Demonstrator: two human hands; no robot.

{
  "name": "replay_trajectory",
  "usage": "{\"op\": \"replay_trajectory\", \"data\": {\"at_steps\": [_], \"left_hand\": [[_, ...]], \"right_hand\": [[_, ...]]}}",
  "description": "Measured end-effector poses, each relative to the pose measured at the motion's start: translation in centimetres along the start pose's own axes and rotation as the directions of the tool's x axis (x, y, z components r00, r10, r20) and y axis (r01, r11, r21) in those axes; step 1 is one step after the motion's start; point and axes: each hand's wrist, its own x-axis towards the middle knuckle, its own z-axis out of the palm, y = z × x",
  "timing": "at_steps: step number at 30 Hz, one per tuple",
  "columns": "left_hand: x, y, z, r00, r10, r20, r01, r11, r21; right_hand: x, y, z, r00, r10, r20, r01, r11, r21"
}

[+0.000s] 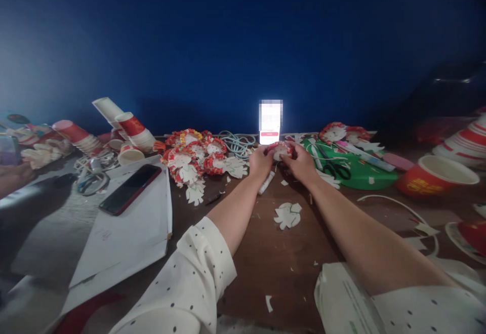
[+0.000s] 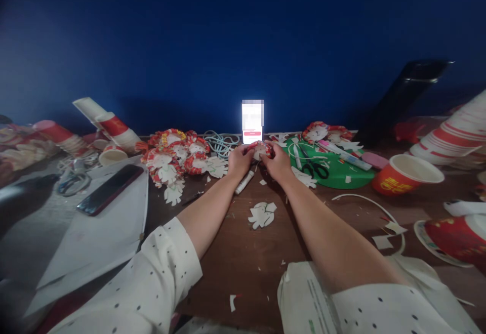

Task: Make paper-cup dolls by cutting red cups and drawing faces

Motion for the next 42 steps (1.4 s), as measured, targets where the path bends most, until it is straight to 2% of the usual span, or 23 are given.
{"op": "replay_trajectory", "data": {"at_steps": [9,13,21,24,31,35,42], "left_hand": [[0.6,-0.9,0.5,0.998,-0.055,-0.004,0.055,0.996,-0.064],[0.7,-1.3,0.6,0.997,-0.072,0.03,0.074,0.991,-0.108],[0.8,-1.3,0.4,0.997,-0.074,-0.017,0.072,0.996,-0.06],[0.8,-1.2,0.4,0.997,-0.073,-0.035,0.071,0.996,-0.052],[0.5,-0.9,0.5,0.998,-0.06,0.001,0.06,0.997,-0.051],[0.4,-0.7,0.5,0.998,-0.069,0.01,0.069,0.996,-0.058],[0.1,-0.5,0.7,0.998,-0.066,0.012,0.067,0.996,-0.066]], "right_hand": [[0.4,1.0,0.4,1.0,0.012,0.017,-0.012,1.0,0.014],[0.4,1.1,0.4,0.999,0.027,0.019,-0.027,1.0,0.001],[0.2,0.6,0.2,0.998,0.066,0.007,-0.067,0.997,0.027],[0.2,0.7,0.2,0.999,0.035,-0.01,-0.034,0.998,0.049],[0.1,0.5,0.0,0.997,-0.071,-0.041,0.067,0.993,-0.098],[0.0,0.3,-0.2,0.995,-0.08,-0.053,0.07,0.983,-0.168],[-0.1,0.0,-0.2,0.992,-0.097,-0.087,0.08,0.981,-0.178]]}}
